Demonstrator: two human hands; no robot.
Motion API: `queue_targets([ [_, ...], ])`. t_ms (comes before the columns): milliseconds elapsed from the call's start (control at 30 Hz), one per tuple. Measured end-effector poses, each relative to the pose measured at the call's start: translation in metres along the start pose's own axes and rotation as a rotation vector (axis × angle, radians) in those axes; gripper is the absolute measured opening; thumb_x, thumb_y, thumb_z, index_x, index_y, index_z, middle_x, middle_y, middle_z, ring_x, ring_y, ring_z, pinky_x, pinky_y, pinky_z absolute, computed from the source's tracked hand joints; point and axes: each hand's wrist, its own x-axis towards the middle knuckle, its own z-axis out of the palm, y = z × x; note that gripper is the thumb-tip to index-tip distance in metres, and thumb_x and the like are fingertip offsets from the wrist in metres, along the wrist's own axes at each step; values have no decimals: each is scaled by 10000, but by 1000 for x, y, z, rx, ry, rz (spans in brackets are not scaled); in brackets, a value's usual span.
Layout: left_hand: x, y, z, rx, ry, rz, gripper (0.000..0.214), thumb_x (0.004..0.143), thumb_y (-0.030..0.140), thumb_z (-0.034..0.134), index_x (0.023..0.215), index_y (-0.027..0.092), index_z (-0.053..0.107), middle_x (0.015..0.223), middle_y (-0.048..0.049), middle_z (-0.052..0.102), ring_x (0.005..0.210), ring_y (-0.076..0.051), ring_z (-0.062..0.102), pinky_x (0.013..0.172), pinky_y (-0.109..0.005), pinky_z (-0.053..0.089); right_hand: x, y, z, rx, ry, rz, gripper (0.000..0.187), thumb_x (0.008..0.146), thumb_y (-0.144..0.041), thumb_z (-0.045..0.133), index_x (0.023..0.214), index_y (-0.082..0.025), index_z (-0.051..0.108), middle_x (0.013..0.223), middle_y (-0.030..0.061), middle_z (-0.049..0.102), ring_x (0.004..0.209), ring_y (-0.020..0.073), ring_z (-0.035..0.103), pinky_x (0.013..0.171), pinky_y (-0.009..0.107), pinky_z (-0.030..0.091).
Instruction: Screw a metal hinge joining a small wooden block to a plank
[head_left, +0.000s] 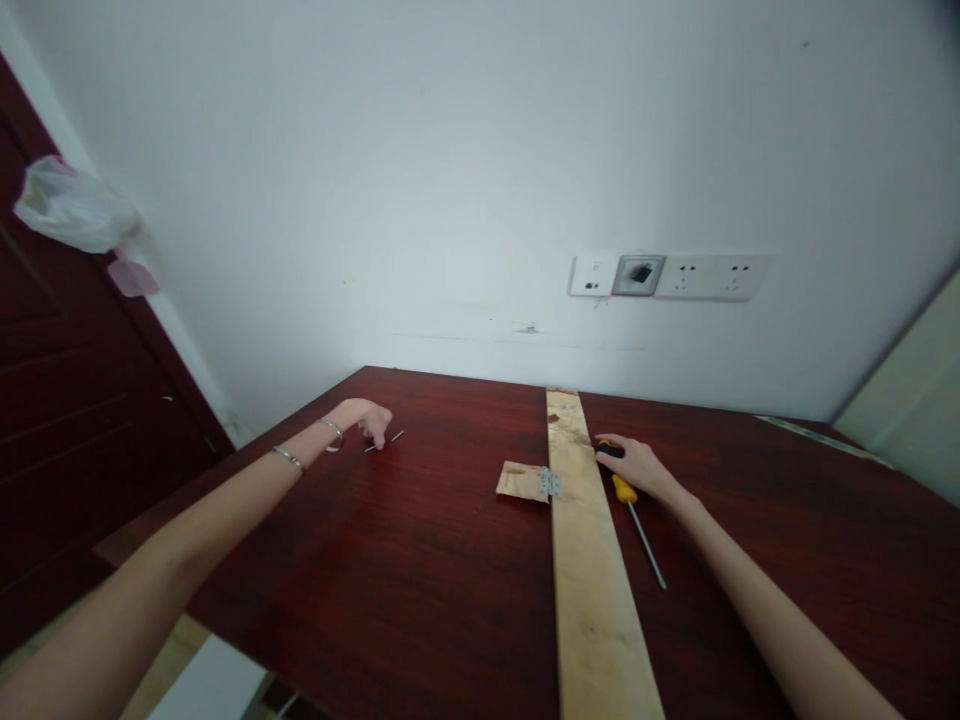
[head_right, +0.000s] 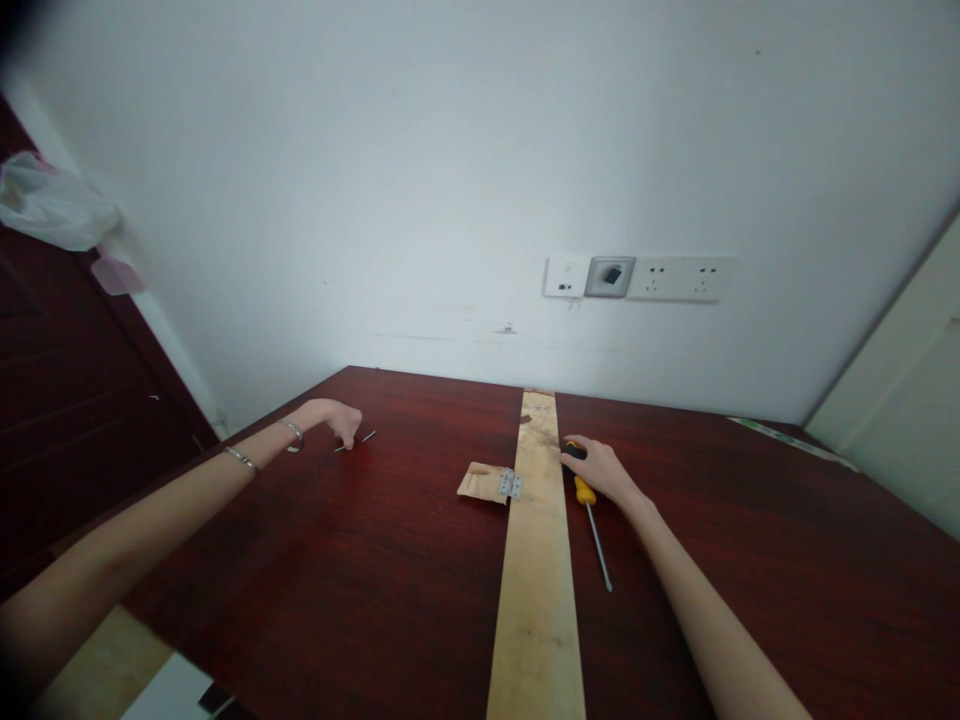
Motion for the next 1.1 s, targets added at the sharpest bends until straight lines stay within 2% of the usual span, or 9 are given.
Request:
queue_targets([
  [100,0,12,-16,33,5,-46,200,554,261,686,478,120,566,456,-15,491,544,-139,458,568,-254,383,0,1,1,13,7,0,425,743,-363,561,1105,-161,656,1092,94,679,1014,264,629,919,349,462],
  [167,0,29,-31,49,72,-23,188,587,293,669,624,112,636,585,-41,576,615,-159,497,615,-267,393,-1,1,1,32,5,-1,424,748,-360,558,1109,-159,652,1097,92,677,1018,258,627,924,346,457],
  [267,0,68,-51,27,123,132,413,639,375,621,946,101,658,870,-89,652,750,-202,554,675,-284,415,-1,0,1,59,10,-10,434,756,-357,554,1124,-143,643,1113,104,668,1023,252,625,932,343,450],
  [367,-3,119,-60,-20,119,289,668,626,472,625,1180,105,552,1075,-107,624,890,-233,571,752,-287,430,-2,-1,1,59,12,-10,436,758,-345,554,1130,-134,638,1125,114,661,1033,256,619,941,353,440],
  [533,-7,205,-47,-6,49,492,881,587,571,646,1318,133,423,1267,-125,527,1046,-256,539,854,-283,428,-4,-2,0,81,30,10,466,759,-337,544,1162,-114,616,1152,124,645,1058,256,603,956,359,430],
  [667,-2,248,-28,125,37,493,969,552,525,692,1368,133,346,1389,-163,403,1208,-308,430,965,-335,373,-4,-2,0,121,55,8,449,746,-318,553,1146,-128,629,1140,116,653,1044,245,610,956,356,430],
  [800,6,257,-17,168,49,473,1013,541,520,710,1372,98,312,1429,-211,320,1288,-337,326,1020,-388,317,-4,-1,0,182,71,22,437,719,-297,582,1120,-136,649,1122,108,662,1040,246,612,963,355,423],
  [1033,17,242,-8,136,97,491,951,564,535,688,1337,86,365,1416,-212,334,1300,-355,299,1034,-387,293,-4,2,-2,282,108,74,410,688,-275,604,1072,-157,684,1065,91,688,1018,246,620,943,361,435],
  [1100,18,238,-7,138,97,500,923,574,555,669,1321,90,392,1384,-203,374,1265,-346,346,1012,-378,319,-4,4,-2,334,126,91,417,684,-262,601,1075,-142,683,1051,99,693,999,242,625,920,354,448],
])
